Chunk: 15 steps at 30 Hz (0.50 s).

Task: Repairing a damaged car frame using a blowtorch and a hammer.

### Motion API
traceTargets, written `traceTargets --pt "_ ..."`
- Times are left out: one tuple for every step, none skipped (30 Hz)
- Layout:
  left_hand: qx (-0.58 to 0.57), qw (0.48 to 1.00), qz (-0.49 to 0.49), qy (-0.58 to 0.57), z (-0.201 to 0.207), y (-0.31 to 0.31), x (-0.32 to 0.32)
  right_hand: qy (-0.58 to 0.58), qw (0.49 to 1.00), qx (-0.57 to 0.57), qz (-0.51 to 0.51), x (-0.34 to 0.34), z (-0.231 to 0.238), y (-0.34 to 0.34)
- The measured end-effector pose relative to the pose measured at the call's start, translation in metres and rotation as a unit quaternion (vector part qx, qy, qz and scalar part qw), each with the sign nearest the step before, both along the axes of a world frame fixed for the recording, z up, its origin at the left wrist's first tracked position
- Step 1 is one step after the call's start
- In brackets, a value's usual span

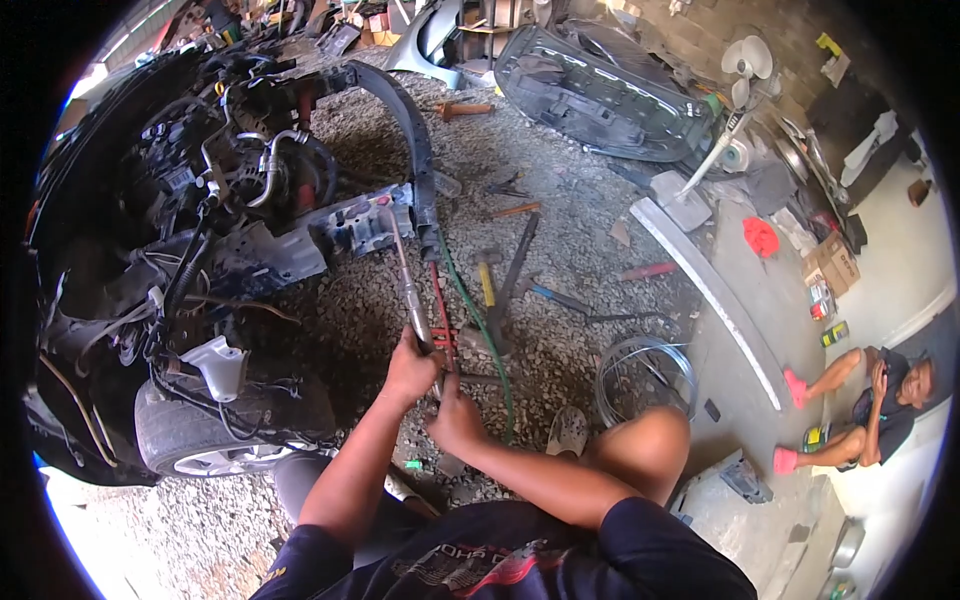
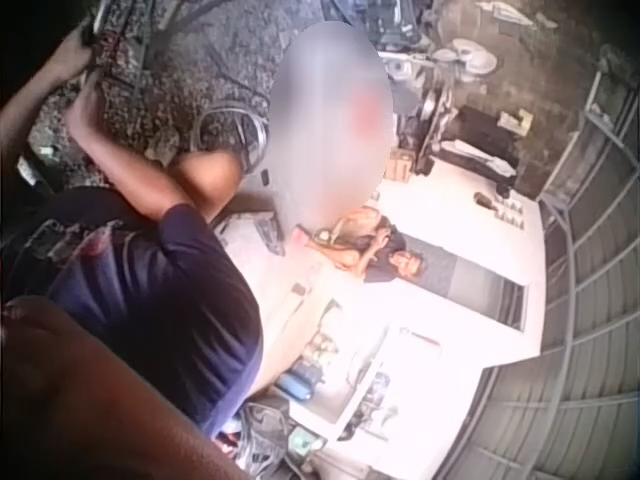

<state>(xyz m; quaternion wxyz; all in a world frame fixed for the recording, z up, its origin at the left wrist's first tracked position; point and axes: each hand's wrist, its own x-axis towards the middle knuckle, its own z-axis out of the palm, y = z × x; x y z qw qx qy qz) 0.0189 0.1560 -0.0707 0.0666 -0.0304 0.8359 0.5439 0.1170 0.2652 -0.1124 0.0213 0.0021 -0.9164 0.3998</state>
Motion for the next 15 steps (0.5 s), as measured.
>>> traceTargets --pt "-0.006 1.0 -0.006 -0.007 0.0 0.003 0.0 0.018 1.0 0.005 -0.002 0.0 0.003 0.001" --pt "-0.03 0.999 -0.006 -0.024 -0.001 0.006 -0.001 -0.025 0.999 0.018 -0.012 0.0 0.005 0.002" --pt "-0.025 0.999 -0.01 -0.018 -0.001 0.008 -0.002 -0.068 0.997 0.033 -0.024 -0.001 0.006 0.003" --pt "-0.011 1.0 -0.017 -0.015 -0.001 0.009 -0.004 -0.071 0.997 0.034 -0.023 -0.002 0.007 0.005" --pt "-0.012 1.0 -0.025 -0.014 -0.002 0.009 -0.005 -0.055 0.997 0.042 -0.023 -0.002 0.006 0.007" --pt "-0.021 0.999 -0.023 -0.017 -0.003 0.008 -0.006 -0.041 0.998 0.042 -0.021 -0.003 0.005 0.009" --pt "-0.02 0.999 -0.02 -0.028 -0.005 0.007 -0.004 -0.026 0.999 0.033 -0.009 0.0 0.004 0.013" --pt "-0.018 0.999 -0.016 -0.023 -0.008 0.006 -0.002 -0.001 0.999 0.034 0.006 0.003 0.002 0.017" --pt "0.004 1.0 -0.02 -0.017 -0.012 0.006 0.005 0.009 0.999 0.033 0.014 0.008 0.0 0.022" --pt "0.02 1.0 -0.008 -0.007 -0.016 0.009 0.014 0.026 0.999 0.014 0.041 0.014 -0.001 0.029" --pt "-0.002 1.0 -0.009 -0.015 -0.021 0.012 0.024 0.018 0.999 0.021 0.043 0.022 -0.002 0.037" --pt "-0.005 0.999 -0.006 -0.052 -0.027 0.016 0.035 0.017 0.997 0.031 0.064 0.033 -0.002 0.046" --pt "-0.015 0.998 -0.022 -0.065 -0.032 0.02 0.046 -0.001 0.996 0.033 0.084 0.042 -0.002 0.053" --pt "-0.046 0.994 -0.026 -0.092 -0.037 0.025 0.056 0.015 0.996 0.039 0.085 0.052 -0.002 0.06" --pt "-0.034 0.995 -0.035 -0.082 -0.04 0.028 0.064 -0.034 0.994 0.054 0.09 0.061 -0.002 0.067"
